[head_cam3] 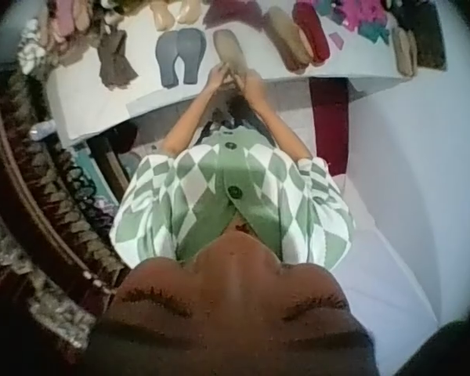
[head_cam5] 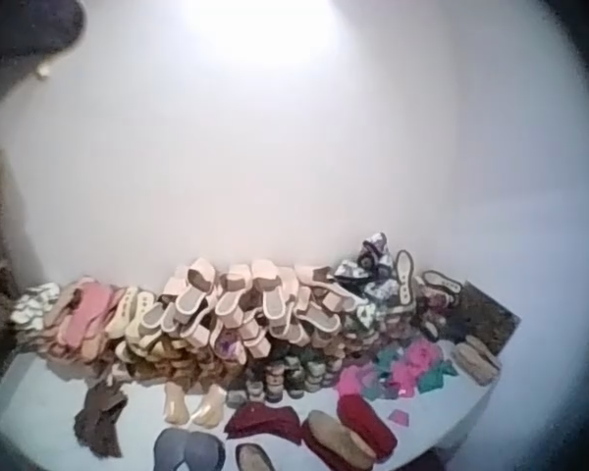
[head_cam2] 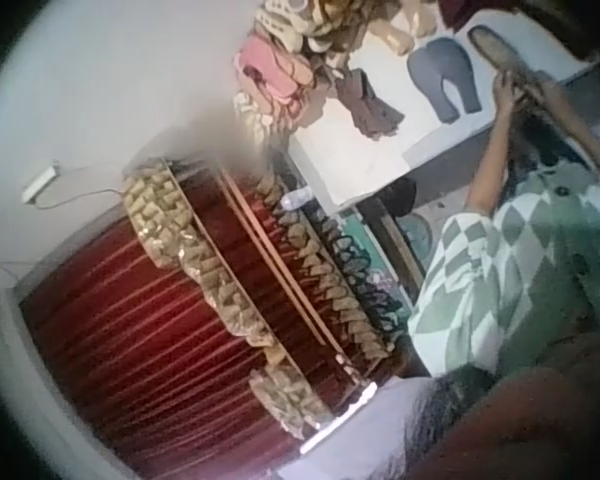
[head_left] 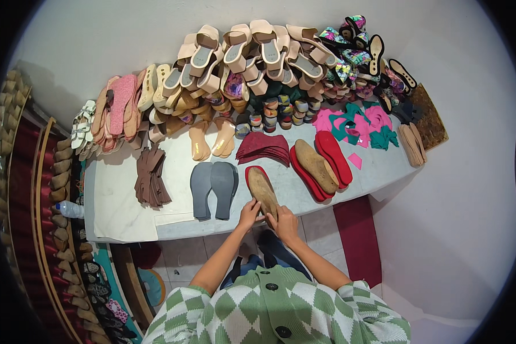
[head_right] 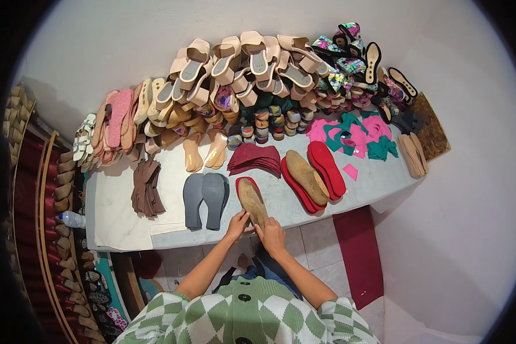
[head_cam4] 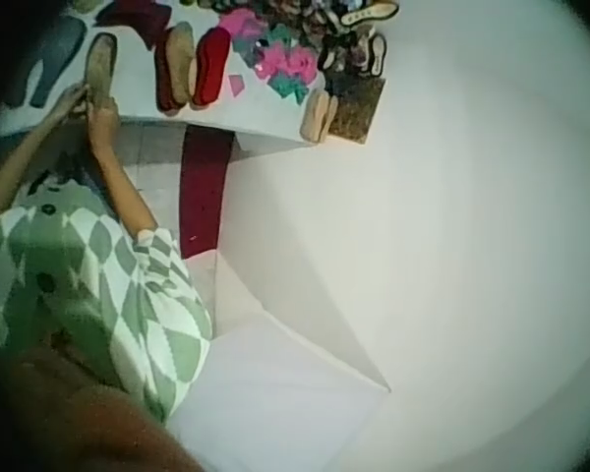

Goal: The recorder is assembling shoe components by fitting soles to uppers at a worktable.

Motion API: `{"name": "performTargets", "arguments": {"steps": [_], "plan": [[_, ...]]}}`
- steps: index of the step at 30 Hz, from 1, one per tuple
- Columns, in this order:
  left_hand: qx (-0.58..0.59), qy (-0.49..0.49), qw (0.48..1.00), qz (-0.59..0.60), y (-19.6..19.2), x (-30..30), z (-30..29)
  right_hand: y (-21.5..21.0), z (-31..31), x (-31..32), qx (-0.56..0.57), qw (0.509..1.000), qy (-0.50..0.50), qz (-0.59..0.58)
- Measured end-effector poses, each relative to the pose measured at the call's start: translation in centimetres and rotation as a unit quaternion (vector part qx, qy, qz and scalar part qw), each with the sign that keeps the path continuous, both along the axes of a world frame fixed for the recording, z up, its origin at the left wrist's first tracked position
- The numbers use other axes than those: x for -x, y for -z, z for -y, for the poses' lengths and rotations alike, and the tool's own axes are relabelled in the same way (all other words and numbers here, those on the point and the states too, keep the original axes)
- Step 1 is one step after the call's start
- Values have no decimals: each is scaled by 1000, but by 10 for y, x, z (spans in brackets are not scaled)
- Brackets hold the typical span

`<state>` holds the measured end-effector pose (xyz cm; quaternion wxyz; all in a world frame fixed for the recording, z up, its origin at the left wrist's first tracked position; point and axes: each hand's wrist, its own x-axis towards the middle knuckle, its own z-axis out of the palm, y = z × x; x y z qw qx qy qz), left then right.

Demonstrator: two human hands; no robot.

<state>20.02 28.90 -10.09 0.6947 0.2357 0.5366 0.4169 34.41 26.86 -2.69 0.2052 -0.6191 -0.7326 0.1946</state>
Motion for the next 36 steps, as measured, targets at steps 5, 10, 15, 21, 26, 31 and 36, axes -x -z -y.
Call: {"name": "performTargets", "arguments": {"steps": [5, 10, 15, 21, 26, 31, 36], "plan": [[2, 22, 1000, -11, -1, 2, -2, -5, -3, -2, -9, 1000, -3, -12], [10, 45, 999, 29, -4, 13, -11, -24, -23, -12, 84, 994, -63, 19], [10, 25, 999, 31, -10, 16, -20, -27, -53, -33, 157, 977, -141, 36], [17, -25, 996, -90, -21, 29, -48, -2, -99, -56, 270, 933, -212, -107], [-144, -48, 929, -338, 11, 57, -97, 7, -158, -55, 119, 964, -165, -170], [-274, -71, 838, -467, -31, 35, -155, 6, -224, -46, 18, 989, -78, -121], [-262, 22, 769, -583, -40, 19, -187, 26, -265, -32, 59, 994, -82, -35]]}}
